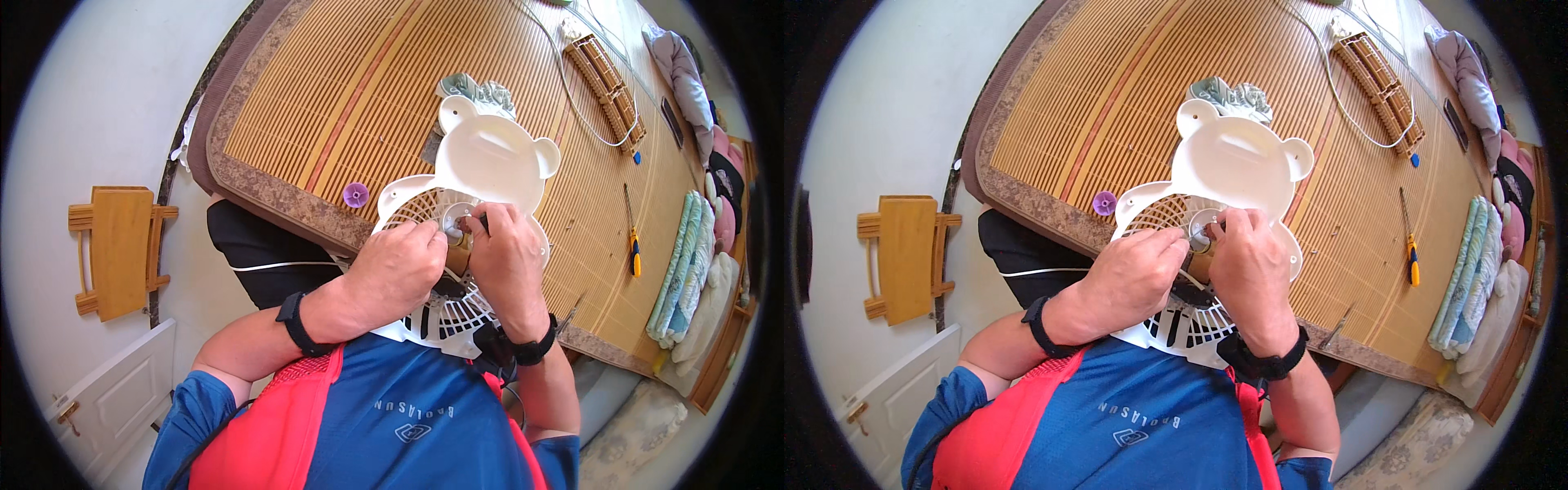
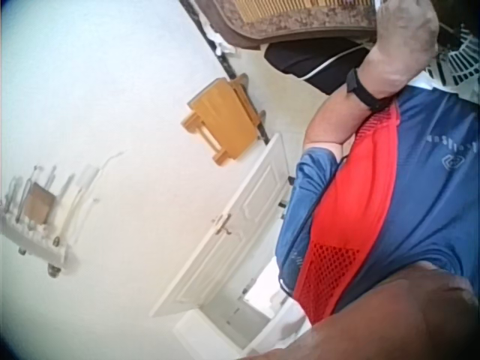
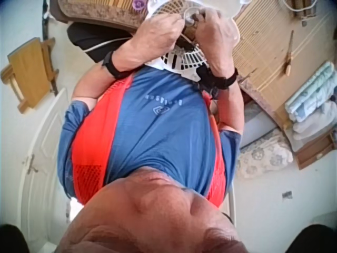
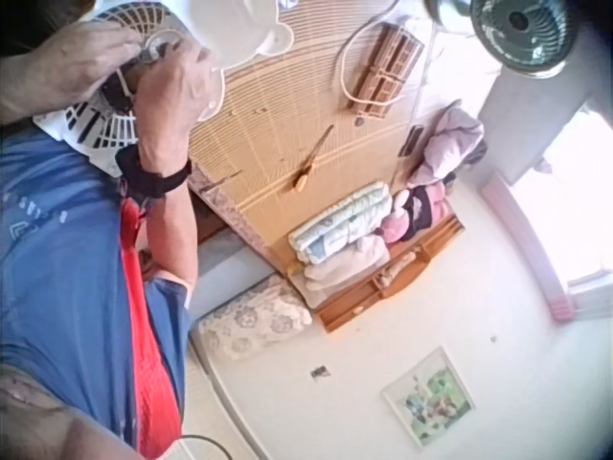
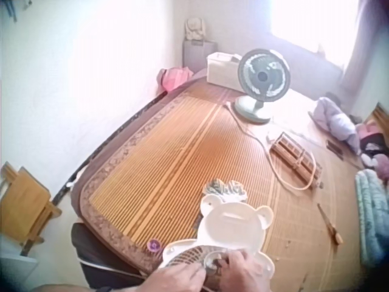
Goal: The recorder is seen repairing a small handheld fan using a screwdriver and other small parts.
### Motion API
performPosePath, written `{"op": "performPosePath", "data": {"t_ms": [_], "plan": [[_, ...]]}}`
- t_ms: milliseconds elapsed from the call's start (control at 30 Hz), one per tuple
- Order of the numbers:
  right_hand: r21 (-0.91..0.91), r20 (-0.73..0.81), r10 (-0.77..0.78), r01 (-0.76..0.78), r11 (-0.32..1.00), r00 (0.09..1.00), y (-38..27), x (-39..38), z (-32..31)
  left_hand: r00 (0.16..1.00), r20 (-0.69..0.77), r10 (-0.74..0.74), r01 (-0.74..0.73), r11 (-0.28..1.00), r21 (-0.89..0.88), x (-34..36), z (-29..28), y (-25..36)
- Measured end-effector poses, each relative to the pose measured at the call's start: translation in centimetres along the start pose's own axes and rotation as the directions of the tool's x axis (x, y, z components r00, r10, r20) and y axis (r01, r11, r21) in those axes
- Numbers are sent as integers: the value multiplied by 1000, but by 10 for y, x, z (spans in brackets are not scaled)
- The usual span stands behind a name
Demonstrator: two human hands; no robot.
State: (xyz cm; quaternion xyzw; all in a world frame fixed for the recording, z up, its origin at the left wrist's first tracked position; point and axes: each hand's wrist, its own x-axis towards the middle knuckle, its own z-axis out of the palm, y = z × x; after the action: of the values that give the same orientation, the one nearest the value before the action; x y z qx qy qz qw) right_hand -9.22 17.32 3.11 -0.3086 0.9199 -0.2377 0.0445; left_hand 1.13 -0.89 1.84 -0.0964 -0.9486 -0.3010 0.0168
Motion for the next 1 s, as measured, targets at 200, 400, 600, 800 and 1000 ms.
{"op": "performPosePath", "data": {"t_ms": [200,400,600,800,1000], "plan": [[2,-18,85,-85,996,996,-1,-2,6,995,100,15,-13,1000,-21,2,-2,-1],[94,-24,44,-41,995,999,-2,-3,10,999,39,1,2,998,-60,-2,-1,-1],[308,-100,126,-89,947,987,-4,0,9,996,-93,13,-20,997,-79,1,4,-6],[729,27,344,-254,636,939,-8,3,2,969,-184,-166,120,964,-239,12,8,-7],[756,1,449,-294,585,894,-4,0,6,963,-134,-232,200,956,-217,18,7,0]]}}
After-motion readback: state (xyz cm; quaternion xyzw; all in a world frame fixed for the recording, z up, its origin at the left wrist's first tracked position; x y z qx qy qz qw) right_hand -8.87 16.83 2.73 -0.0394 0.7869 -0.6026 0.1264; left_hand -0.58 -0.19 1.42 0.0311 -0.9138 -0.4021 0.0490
